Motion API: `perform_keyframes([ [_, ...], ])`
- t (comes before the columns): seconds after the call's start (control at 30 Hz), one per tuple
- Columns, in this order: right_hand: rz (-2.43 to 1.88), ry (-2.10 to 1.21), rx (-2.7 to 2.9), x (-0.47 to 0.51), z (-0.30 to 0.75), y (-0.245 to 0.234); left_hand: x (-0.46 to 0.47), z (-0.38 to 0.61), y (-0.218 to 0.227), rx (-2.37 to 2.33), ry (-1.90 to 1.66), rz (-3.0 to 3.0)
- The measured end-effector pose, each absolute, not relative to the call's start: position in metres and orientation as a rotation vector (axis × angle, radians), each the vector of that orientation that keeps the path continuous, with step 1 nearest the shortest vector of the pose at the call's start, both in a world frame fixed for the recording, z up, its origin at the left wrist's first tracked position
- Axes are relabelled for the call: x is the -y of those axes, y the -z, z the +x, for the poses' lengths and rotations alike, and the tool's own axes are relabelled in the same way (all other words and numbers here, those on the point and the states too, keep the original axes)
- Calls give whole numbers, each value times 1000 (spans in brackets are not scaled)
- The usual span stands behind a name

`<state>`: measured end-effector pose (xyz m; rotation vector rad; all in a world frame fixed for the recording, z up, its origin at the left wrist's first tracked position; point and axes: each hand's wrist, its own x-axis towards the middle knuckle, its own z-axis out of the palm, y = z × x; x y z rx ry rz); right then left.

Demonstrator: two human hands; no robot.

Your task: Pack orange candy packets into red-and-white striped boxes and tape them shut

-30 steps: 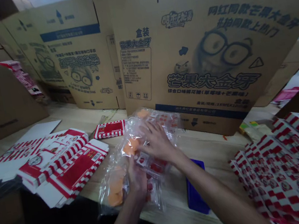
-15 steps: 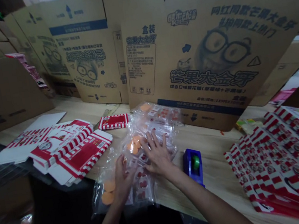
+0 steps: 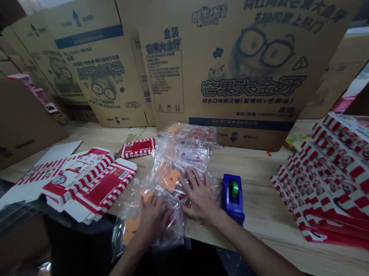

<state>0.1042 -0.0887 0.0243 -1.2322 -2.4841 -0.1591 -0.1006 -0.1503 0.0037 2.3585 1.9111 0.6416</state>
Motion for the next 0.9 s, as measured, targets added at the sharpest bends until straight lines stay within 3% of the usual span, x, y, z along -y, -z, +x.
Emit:
perform_keyframes([
  [0.27,-1417,198,2281,80,126,-1,162,-100,-7,-1850,-540,2361],
  [0.53,-1492,185,2185,87,134,-8,111,-83,-6,-1650,-638,2286],
  [0.7,-1220,145,2158,124,122,-22,96,-85,-9,-1543,-805,2115],
  [0.9,-829,-248,2471,153,63,-18,81,-103,-19,-1385,-900,1904],
])
